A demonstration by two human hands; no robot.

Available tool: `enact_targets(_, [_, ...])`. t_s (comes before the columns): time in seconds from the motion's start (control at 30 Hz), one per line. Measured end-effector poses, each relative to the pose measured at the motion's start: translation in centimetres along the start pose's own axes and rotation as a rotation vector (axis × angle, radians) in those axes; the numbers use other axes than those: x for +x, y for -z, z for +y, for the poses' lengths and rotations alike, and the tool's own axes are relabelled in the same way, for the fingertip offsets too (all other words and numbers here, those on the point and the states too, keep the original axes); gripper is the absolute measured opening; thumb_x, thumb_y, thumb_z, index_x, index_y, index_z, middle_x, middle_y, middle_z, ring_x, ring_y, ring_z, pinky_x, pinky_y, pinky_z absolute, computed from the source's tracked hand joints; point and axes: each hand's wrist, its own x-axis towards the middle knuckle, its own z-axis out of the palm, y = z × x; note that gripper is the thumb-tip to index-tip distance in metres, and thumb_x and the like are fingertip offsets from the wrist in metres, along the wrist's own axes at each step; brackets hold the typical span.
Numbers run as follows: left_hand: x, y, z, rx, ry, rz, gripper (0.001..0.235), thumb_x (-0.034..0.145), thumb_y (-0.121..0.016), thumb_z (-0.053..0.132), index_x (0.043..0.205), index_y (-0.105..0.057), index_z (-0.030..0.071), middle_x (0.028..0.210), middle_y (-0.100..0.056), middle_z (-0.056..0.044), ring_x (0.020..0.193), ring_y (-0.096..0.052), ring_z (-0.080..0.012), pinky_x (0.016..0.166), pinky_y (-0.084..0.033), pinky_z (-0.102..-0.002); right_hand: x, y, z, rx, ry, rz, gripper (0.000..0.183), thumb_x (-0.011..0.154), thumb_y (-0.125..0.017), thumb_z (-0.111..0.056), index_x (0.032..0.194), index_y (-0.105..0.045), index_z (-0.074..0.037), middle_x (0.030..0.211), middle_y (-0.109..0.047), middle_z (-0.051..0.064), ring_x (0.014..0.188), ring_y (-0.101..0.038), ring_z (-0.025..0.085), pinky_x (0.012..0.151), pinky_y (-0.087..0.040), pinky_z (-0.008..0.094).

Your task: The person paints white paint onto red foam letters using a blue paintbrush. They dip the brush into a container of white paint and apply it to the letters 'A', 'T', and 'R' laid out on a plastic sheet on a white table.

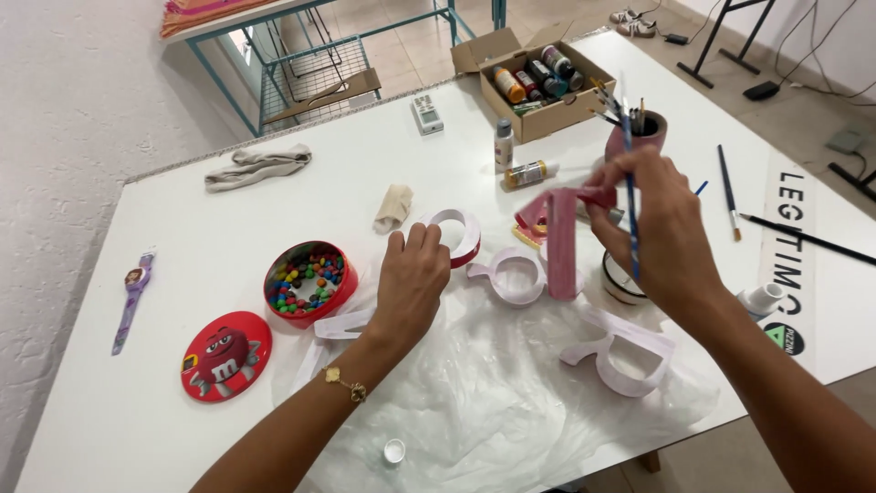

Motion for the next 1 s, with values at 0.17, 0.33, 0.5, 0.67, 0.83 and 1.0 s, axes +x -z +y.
enact_targets(0.17, [0.2, -2.7, 0.7, 0.079, -0.079, -0.040, 0.026, 0.074, -0.075, -0.002, 0.077, -0.064, 0.022, 0.093, -0.051, 0.001, 0.089, -0.046, -0.0217, 0.078, -0.037, -0.038, -3.0, 3.0, -2.2, 0.070, -0.081, -0.074, 0.029, 0.100, -0.077, 0.003, 0.112, -0.051, -0.003, 0.112, -0.073, 0.017, 0.109, -0.073, 0.030, 0.098, -0.055, 0.048])
enact_targets(0.33, [-1.1, 0.5, -1.6, -0.032, 0.022, -0.205, 0.036, 0.095, -0.068, 0.000, 0.131, -0.067, 0.006, 0.118, -0.066, -0.006, 0.105, -0.060, -0.0213, 0.092, -0.053, -0.037, -7.0, 1.5, -4.1, 0.148, -0.101, -0.118, 0.034, 0.090, -0.080, 0.006, 0.112, -0.056, -0.002, 0.112, -0.072, 0.018, 0.102, -0.073, 0.027, 0.091, -0.062, 0.035])
enact_targets(0.5, [-4.0, 4.9, -4.6, -0.521, 0.126, 0.016, 0.054, 0.086, -0.090, 0.013, 0.138, -0.073, 0.008, 0.107, -0.068, -0.008, 0.093, -0.062, -0.0278, 0.079, -0.052, -0.043, -9.7, -1.6, -5.9, 0.130, -0.038, -0.192, 0.029, 0.089, -0.081, -0.001, 0.103, -0.058, -0.010, 0.108, -0.075, 0.007, 0.100, -0.064, 0.026, 0.091, -0.046, 0.039])
enact_targets(0.67, [-7.6, 8.7, -4.2, -1.167, 0.341, -0.034, 0.042, 0.093, -0.078, 0.005, 0.135, -0.075, 0.008, 0.115, -0.084, -0.009, 0.088, -0.078, -0.0173, 0.073, -0.063, -0.028, -10.5, -5.0, -7.8, 0.190, -0.018, -0.204, 0.024, 0.091, -0.078, -0.001, 0.103, -0.059, -0.010, 0.103, -0.072, 0.005, 0.096, -0.064, 0.024, 0.086, -0.046, 0.039])
enact_targets(0.83, [-13.6, 9.5, 0.7, -0.941, 0.349, 0.059, 0.038, 0.094, -0.083, 0.017, 0.128, -0.073, 0.004, 0.106, -0.080, -0.011, 0.088, -0.072, -0.0233, 0.080, -0.060, -0.037, -10.9, -7.1, -10.5, 0.231, -0.051, -0.191, 0.026, 0.093, -0.077, 0.003, 0.109, -0.059, -0.007, 0.096, -0.067, 0.004, 0.089, -0.059, 0.022, 0.081, -0.051, 0.035])
enact_targets(1.0, [-16.6, 9.5, 7.8, -0.802, 0.543, 0.088, 0.060, 0.092, -0.087, 0.049, 0.123, -0.063, 0.005, 0.111, -0.071, -0.010, 0.103, -0.069, -0.0253, 0.093, -0.060, -0.037, -12.4, -8.8, -11.7, 0.150, -0.070, -0.227, 0.034, 0.090, -0.077, 0.005, 0.115, -0.057, -0.005, 0.096, -0.062, 0.007, 0.087, -0.057, 0.023, 0.074, -0.052, 0.035])
